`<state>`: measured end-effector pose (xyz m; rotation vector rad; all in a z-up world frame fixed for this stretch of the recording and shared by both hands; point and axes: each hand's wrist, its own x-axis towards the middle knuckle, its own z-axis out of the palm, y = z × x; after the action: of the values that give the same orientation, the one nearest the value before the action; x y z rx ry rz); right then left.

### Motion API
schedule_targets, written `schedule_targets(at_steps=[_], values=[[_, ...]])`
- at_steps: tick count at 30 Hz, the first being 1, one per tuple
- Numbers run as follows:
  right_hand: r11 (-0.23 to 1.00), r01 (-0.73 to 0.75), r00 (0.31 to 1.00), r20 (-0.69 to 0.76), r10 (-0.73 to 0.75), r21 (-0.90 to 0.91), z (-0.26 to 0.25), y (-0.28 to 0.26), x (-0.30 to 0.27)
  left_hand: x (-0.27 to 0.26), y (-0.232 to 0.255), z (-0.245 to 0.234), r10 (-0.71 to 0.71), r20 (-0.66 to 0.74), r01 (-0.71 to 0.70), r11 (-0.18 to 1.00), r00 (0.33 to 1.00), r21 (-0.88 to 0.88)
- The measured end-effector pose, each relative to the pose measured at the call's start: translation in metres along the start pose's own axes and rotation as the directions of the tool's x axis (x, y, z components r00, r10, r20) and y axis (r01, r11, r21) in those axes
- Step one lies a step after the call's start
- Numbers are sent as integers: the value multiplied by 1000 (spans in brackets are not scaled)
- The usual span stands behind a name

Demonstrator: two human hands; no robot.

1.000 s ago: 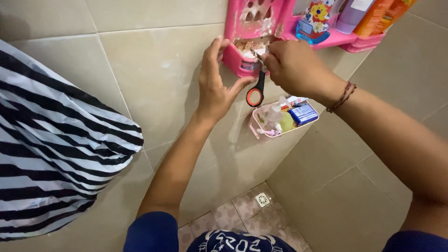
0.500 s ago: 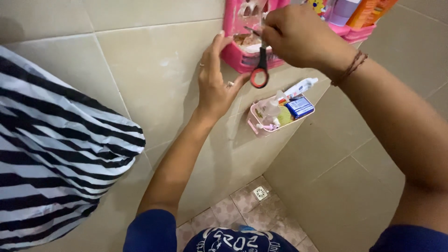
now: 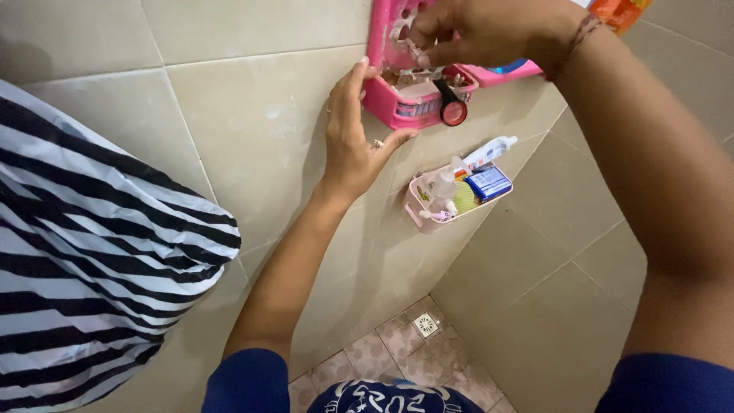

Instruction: Repairing a pink plastic shelf in the bathroom using scissors.

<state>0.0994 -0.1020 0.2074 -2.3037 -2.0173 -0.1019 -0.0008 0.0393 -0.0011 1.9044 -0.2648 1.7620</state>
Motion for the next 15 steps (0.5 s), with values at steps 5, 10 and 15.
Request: schedule_targets(at_steps=[5, 10, 15], values=[[971, -47, 999, -10, 46, -236, 1, -26, 11, 1, 0, -1, 17, 13, -17, 999, 1000, 44], [855, 136, 938, -213, -274, -500, 31, -8, 19, -3, -3, 2, 7, 8, -7, 999, 1000, 47], [833, 203, 901, -235, -364, -514, 36, 3, 16, -1, -2, 0, -14, 11, 14, 999, 1000, 42]])
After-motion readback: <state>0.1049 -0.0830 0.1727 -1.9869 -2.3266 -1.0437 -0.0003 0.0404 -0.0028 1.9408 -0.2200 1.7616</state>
